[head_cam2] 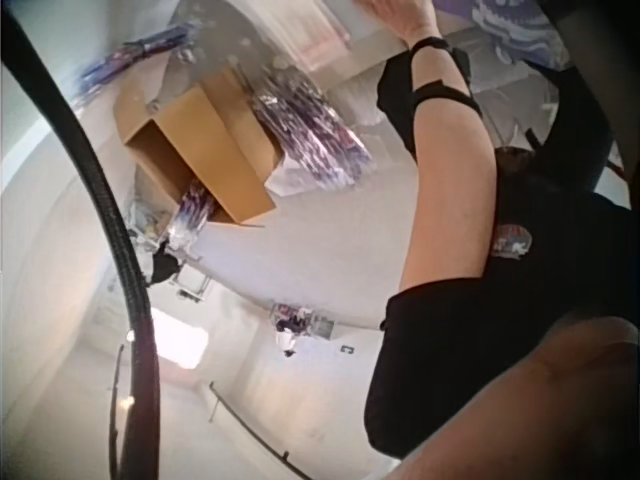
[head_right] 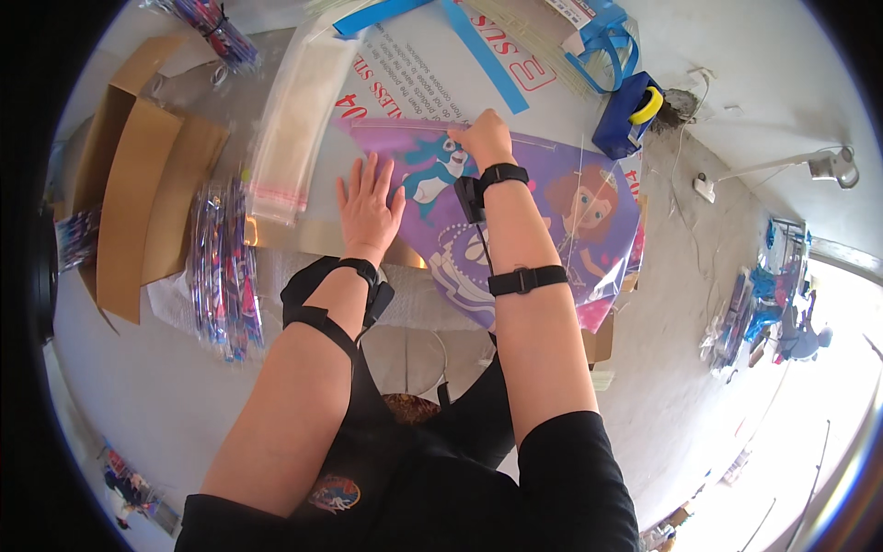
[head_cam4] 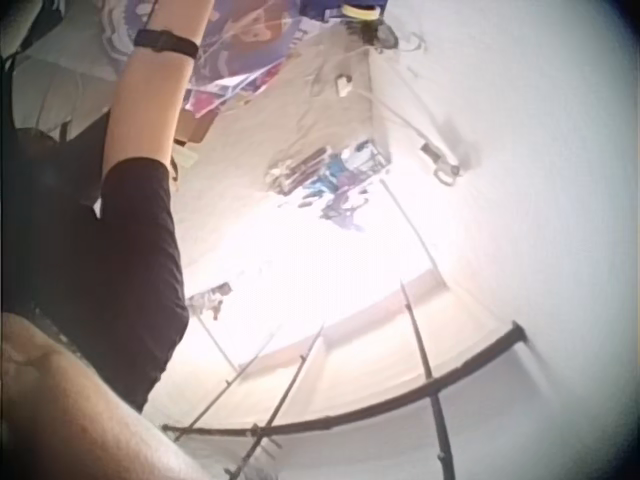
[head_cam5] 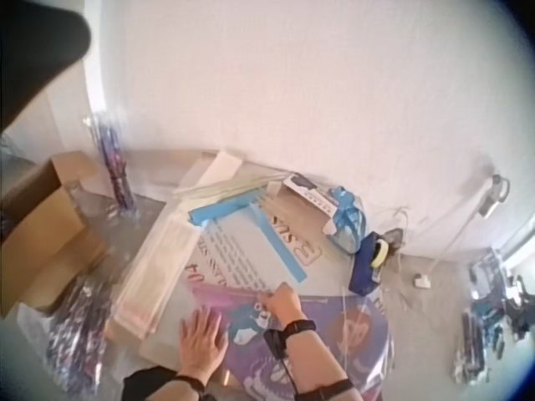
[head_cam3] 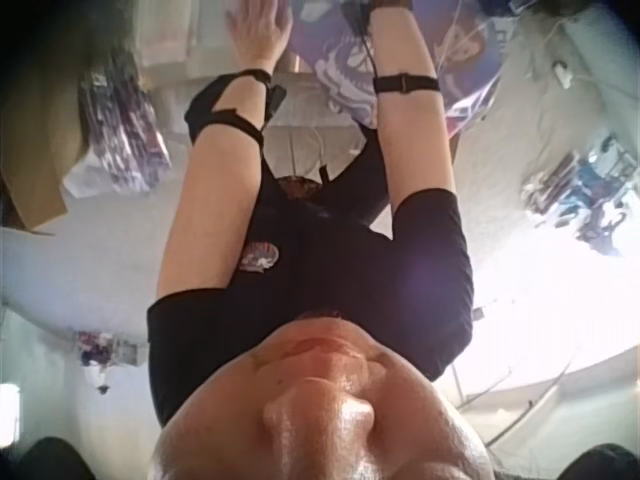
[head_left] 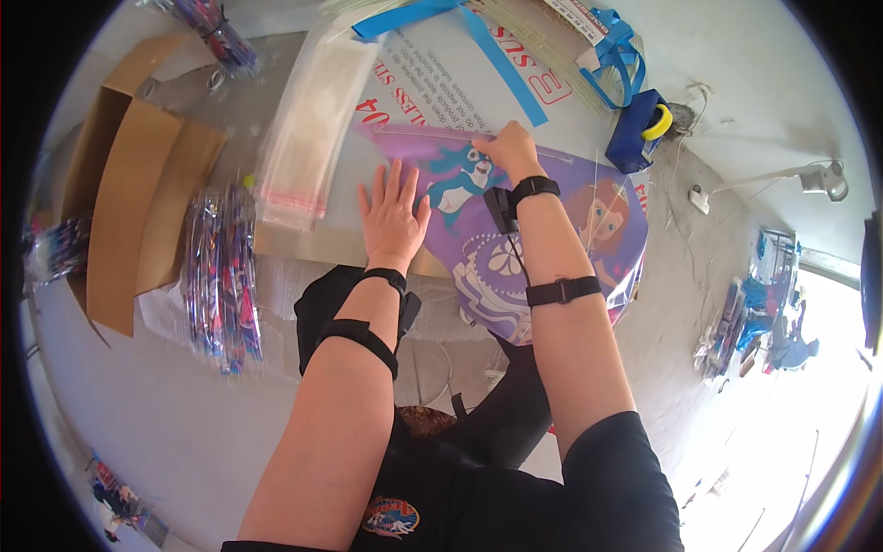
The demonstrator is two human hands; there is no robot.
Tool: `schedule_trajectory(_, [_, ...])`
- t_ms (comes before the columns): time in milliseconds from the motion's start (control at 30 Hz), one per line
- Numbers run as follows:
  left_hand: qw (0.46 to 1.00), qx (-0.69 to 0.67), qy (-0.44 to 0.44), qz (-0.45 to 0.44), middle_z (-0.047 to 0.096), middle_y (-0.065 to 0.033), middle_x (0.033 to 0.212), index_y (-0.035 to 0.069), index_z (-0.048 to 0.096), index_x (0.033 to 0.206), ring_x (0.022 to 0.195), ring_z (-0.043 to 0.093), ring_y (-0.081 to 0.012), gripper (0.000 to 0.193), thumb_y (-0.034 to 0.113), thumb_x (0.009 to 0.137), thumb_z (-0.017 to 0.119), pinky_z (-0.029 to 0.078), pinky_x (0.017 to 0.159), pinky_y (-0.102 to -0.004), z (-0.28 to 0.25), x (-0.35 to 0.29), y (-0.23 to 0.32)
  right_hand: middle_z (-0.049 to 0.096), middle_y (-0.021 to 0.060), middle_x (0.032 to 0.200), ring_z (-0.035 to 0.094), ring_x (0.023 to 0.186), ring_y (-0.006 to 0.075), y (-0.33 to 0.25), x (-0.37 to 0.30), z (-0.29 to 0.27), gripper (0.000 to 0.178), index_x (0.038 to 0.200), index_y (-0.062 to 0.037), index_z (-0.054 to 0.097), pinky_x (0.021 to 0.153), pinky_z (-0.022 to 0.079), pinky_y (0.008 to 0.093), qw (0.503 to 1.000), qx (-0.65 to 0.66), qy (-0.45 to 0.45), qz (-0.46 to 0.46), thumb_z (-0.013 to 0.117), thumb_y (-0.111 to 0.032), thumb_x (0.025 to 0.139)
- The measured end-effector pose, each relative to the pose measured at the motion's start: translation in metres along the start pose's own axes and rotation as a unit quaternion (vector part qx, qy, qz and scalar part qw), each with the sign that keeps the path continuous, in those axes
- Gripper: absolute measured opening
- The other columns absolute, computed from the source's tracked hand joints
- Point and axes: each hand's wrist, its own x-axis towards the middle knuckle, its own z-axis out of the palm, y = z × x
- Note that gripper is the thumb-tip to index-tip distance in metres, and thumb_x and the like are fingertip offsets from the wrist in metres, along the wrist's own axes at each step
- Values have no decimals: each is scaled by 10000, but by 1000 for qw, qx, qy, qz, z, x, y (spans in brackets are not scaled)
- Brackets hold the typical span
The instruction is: Assembling a colorful kite by attaching support rods and ribbons.
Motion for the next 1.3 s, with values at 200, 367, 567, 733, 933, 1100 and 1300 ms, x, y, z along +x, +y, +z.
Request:
schedule_trajectory(200, [1000,10,-9,-2,380,-36,1425,193,489,1310,1326,318,-262,462,368,883,511,205,1092,-523,-3,1,1,669,177,733,677,722,287,7,-4,0,495,877,76,579,671,551,351,995,-34,70,-64,812,-297,649])
schedule_trajectory(367, [1000,1,-11,-3,373,-34,1432,198,486,1314,1336,303,-260,461,372,887,505,196,1098,-519,-3,1,1,604,113,549,600,470,197,-3,-3,-12,402,624,58,599,494,516,296,994,108,-22,8,764,-299,704])
schedule_trajectory(567, [1000,-8,5,8,363,-35,1440,201,475,1324,1332,318,-267,466,370,890,501,197,1094,-525,2,1,1,600,97,518,599,447,184,-7,-7,-10,394,571,18,617,451,489,300,994,111,14,3,727,-324,733])
schedule_trajectory(733, [1000,6,-26,4,360,-37,1444,204,465,1330,1334,317,-271,472,371,890,504,196,1092,-530,-2,1,4,614,109,539,616,469,204,12,-8,-7,389,670,31,636,488,499,322,985,168,21,-28,730,-343,714])
schedule_trajectory(933, [1000,8,-15,2,352,-36,1450,201,460,1336,1346,295,-269,478,375,892,497,184,1096,-527,-1,0,3,612,184,943,610,913,325,138,-79,-37,385,957,-34,592,790,498,397,948,4,318,8,714,-329,741])
schedule_trajectory(1100, [1000,0,18,19,377,-56,1433,168,459,1335,1329,320,-285,492,369,888,503,196,1088,-536,1,-2,5,623,203,993,603,946,375,216,-120,-38,335,984,-19,591,803,493,453,963,-74,218,138,642,-296,802])
schedule_trajectory(1300, [997,-27,68,37,408,-160,1392,120,407,1366,1295,362,-339,563,368,873,521,219,1069,-556,-7,-11,4,581,226,1066,568,1021,389,205,-160,-26,344,1140,-13,512,860,466,467,960,-59,261,80,526,-210,857])
